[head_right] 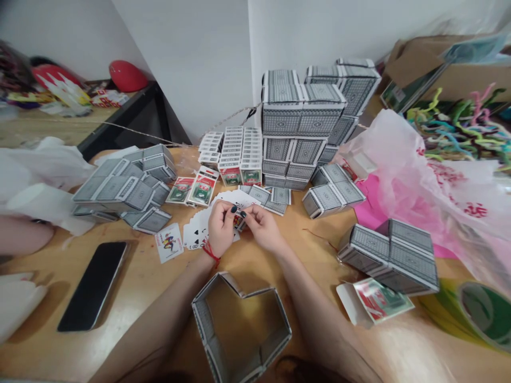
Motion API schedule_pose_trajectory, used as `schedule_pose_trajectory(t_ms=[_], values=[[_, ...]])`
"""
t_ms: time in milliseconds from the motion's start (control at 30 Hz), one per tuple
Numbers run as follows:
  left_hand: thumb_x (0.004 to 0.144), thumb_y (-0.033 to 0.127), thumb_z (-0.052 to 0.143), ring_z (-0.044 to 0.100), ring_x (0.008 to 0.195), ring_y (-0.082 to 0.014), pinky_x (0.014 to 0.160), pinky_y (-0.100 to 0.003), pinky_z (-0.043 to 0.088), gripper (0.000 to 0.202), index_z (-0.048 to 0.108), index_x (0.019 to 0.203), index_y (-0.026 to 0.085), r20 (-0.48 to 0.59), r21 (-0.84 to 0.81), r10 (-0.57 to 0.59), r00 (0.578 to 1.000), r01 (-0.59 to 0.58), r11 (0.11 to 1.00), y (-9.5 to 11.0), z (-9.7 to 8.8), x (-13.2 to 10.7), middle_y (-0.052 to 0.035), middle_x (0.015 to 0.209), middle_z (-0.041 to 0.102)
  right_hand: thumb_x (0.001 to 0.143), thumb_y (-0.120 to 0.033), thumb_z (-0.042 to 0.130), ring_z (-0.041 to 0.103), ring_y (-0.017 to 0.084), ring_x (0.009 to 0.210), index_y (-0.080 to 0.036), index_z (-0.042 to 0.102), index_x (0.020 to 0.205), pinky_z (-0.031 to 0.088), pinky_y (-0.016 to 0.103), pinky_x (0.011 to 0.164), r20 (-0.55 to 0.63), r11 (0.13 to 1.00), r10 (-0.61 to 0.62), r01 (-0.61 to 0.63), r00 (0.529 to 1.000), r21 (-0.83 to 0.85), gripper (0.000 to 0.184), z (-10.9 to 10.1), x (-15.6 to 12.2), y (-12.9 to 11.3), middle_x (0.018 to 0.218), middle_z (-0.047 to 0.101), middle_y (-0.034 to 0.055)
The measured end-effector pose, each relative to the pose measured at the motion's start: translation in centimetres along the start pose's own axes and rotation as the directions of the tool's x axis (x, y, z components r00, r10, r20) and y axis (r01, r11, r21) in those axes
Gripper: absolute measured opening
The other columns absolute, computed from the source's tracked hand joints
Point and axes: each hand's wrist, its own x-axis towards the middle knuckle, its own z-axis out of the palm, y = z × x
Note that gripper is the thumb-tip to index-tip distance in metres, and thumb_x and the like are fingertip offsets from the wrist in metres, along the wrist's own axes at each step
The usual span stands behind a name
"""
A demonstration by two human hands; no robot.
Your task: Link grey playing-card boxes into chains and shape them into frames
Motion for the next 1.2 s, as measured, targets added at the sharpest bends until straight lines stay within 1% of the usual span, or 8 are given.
schedule_pose_trajectory(t_ms=[267,433,533,733,900,1000,1100,1200], values=[[0.086,0.020,0.044,0.048,0.076,-0.0156,0.069,-0.030,0.040,0.013,0.043,0.073,0.019,-0.021,0.059,0.000,1.000,0.001,0.998,-0.01,0.16,-0.17,-0.0026,0.076,0.049,0.075,-0.050,0.056,0.046,0.011,0.055,-0.019,0.051,0.071,0.039,0.023,0.052,-0.108,0.991,-0.052,0.038,0.993,-0.131,0.031,0.67,-0.21,-0.25,0.060,0.053,-0.0015],[0.086,0.019,0.044,0.048,0.076,-0.0154,0.070,-0.030,0.040,0.013,0.042,0.073,0.019,-0.060,0.070,0.000,0.998,0.005,0.998,0.04,0.16,-0.19,-0.0027,0.076,0.049,0.072,-0.050,0.060,0.048,0.011,0.054,-0.019,0.052,0.068,0.040,0.024,0.052,-0.134,0.995,-0.018,0.004,0.991,-0.101,0.032,0.38,0.00,-0.01,0.059,0.054,-0.0009],[0.086,0.020,0.044,0.048,0.075,-0.0148,0.069,-0.029,0.039,0.013,0.042,0.073,0.019,-0.075,0.065,-0.010,0.997,0.015,0.998,0.09,0.15,-0.17,-0.0024,0.076,0.048,0.071,-0.049,0.061,0.046,0.010,0.050,-0.018,0.052,0.068,0.039,0.024,0.051,-0.125,0.997,0.010,-0.019,0.992,-0.076,0.032,0.06,0.11,0.20,0.057,0.054,-0.0020],[0.086,0.020,0.045,0.047,0.074,-0.0145,0.069,-0.028,0.039,0.013,0.043,0.072,0.019,-0.093,0.055,-0.018,0.996,0.023,0.998,0.07,0.19,-0.08,-0.0018,0.074,0.048,0.071,-0.048,0.061,0.048,0.010,0.053,-0.018,0.053,0.069,0.040,0.023,0.051,-0.118,0.997,0.003,-0.012,0.993,-0.078,0.031,0.28,0.03,0.04,0.059,0.055,-0.0016],[0.087,0.027,0.045,0.045,0.067,-0.0132,0.066,-0.027,0.038,0.022,0.041,0.066,0.019,-0.098,-0.017,-0.148,0.984,0.147,0.989,-0.30,0.24,0.04,0.0003,0.068,0.046,0.069,-0.049,0.063,0.052,0.010,0.052,-0.018,0.054,0.073,0.046,0.025,0.054,-0.058,0.995,0.090,-0.087,0.994,0.049,0.033,0.63,-0.04,-0.20,0.058,0.056,-0.0026],[0.087,0.030,0.046,0.045,0.066,-0.0127,0.065,-0.027,0.038,0.025,0.040,0.065,0.019,-0.094,-0.054,-0.197,0.976,0.193,0.980,-0.57,0.19,0.11,0.0011,0.066,0.045,0.069,-0.048,0.064,0.054,0.010,0.054,-0.018,0.055,0.076,0.048,0.026,0.057,-0.012,0.990,0.110,-0.109,0.994,0.093,0.032,0.59,-0.06,0.00,0.061,0.058,-0.0025],[0.087,0.031,0.046,0.046,0.067,-0.0129,0.066,-0.027,0.038,0.024,0.041,0.066,0.019,-0.092,-0.057,-0.191,0.977,0.186,0.981,-0.70,0.10,0.16,0.0008,0.067,0.046,0.070,-0.048,0.063,0.057,0.011,0.057,-0.018,0.056,0.080,0.050,0.028,0.062,0.035,0.986,0.118,-0.122,0.992,0.117,0.032,0.37,-0.09,0.16,0.066,0.061,-0.0008],[0.087,0.032,0.044,0.047,0.069,-0.0134,0.068,-0.028,0.039,0.023,0.043,0.069,0.019,-0.102,-0.035,-0.142,0.984,0.140,0.990,-0.71,0.04,0.20,-0.0002,0.070,0.047,0.071,-0.049,0.063,0.059,0.013,0.059,-0.018,0.056,0.080,0.051,0.031,0.064,0.022,0.988,0.111,-0.113,0.994,0.109,0.033,0.13,-0.08,0.15,0.069,0.063,0.0008]])
